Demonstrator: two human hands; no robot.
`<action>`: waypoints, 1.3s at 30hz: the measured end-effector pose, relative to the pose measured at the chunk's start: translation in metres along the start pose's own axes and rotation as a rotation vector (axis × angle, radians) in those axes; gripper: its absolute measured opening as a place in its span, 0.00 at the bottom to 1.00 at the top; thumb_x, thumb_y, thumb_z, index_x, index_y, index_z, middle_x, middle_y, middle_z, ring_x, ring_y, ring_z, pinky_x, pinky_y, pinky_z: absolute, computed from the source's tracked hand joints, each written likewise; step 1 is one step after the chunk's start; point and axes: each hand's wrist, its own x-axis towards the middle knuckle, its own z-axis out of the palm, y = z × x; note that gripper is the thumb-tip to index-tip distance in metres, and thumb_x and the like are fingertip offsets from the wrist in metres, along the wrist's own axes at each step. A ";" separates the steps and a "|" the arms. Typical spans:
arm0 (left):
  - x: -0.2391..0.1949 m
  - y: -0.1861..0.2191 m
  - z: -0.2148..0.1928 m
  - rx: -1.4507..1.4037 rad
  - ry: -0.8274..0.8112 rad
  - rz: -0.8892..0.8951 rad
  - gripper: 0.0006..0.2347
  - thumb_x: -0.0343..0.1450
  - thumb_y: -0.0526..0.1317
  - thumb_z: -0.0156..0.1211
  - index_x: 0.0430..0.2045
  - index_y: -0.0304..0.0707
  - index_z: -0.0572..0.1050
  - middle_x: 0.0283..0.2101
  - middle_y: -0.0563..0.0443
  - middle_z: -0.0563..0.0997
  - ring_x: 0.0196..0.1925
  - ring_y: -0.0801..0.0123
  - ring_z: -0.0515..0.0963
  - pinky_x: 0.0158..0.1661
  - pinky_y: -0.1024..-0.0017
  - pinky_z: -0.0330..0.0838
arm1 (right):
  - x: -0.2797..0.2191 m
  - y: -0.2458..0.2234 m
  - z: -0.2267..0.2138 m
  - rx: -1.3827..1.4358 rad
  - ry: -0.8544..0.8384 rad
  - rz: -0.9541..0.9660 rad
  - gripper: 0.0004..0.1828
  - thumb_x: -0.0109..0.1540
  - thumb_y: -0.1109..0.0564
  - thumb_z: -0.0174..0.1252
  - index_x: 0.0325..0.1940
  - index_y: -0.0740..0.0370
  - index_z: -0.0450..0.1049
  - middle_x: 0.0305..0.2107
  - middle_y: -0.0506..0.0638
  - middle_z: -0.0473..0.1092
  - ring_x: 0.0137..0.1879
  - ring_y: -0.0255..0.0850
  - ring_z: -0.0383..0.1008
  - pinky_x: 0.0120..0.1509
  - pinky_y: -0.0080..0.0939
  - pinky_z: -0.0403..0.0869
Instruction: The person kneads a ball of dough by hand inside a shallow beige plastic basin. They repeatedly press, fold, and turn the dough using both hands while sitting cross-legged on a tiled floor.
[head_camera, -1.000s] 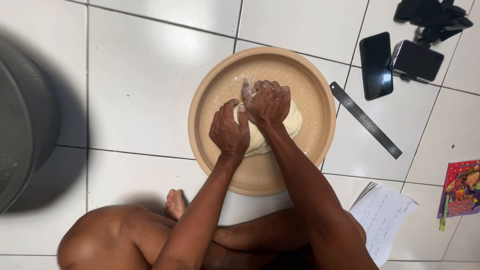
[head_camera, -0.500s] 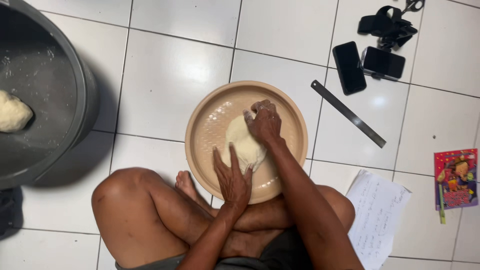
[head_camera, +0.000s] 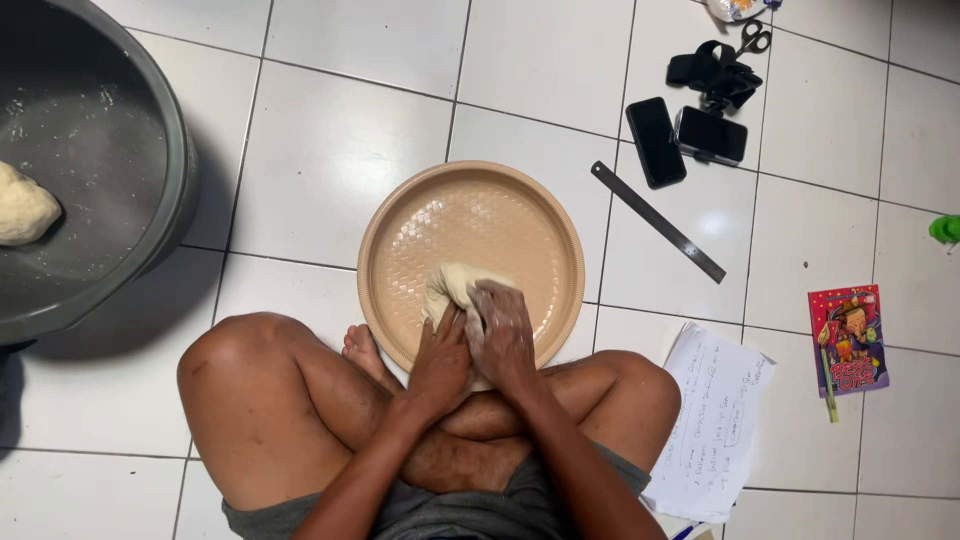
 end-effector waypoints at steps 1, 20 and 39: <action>-0.002 -0.007 -0.022 0.003 -0.002 0.006 0.27 0.62 0.35 0.57 0.60 0.40 0.65 0.67 0.44 0.61 0.74 0.49 0.48 0.64 0.43 0.51 | -0.007 -0.002 0.001 -0.002 0.006 0.004 0.14 0.61 0.61 0.53 0.49 0.67 0.74 0.44 0.64 0.71 0.57 0.59 0.70 0.63 0.57 0.67; 0.068 -0.025 -0.001 -0.047 0.663 -0.235 0.12 0.74 0.48 0.49 0.27 0.46 0.79 0.34 0.53 0.76 0.43 0.60 0.77 0.44 0.61 0.69 | -0.015 0.035 0.073 -0.354 0.227 0.405 0.13 0.66 0.48 0.47 0.44 0.50 0.76 0.36 0.46 0.72 0.48 0.44 0.73 0.52 0.49 0.72; 0.131 -0.041 -0.012 -0.014 0.648 -0.283 0.12 0.70 0.50 0.49 0.20 0.48 0.74 0.22 0.54 0.68 0.30 0.60 0.75 0.34 0.63 0.67 | 0.039 0.102 0.079 -0.326 0.272 0.295 0.11 0.62 0.43 0.48 0.32 0.44 0.72 0.24 0.41 0.66 0.35 0.40 0.71 0.50 0.40 0.64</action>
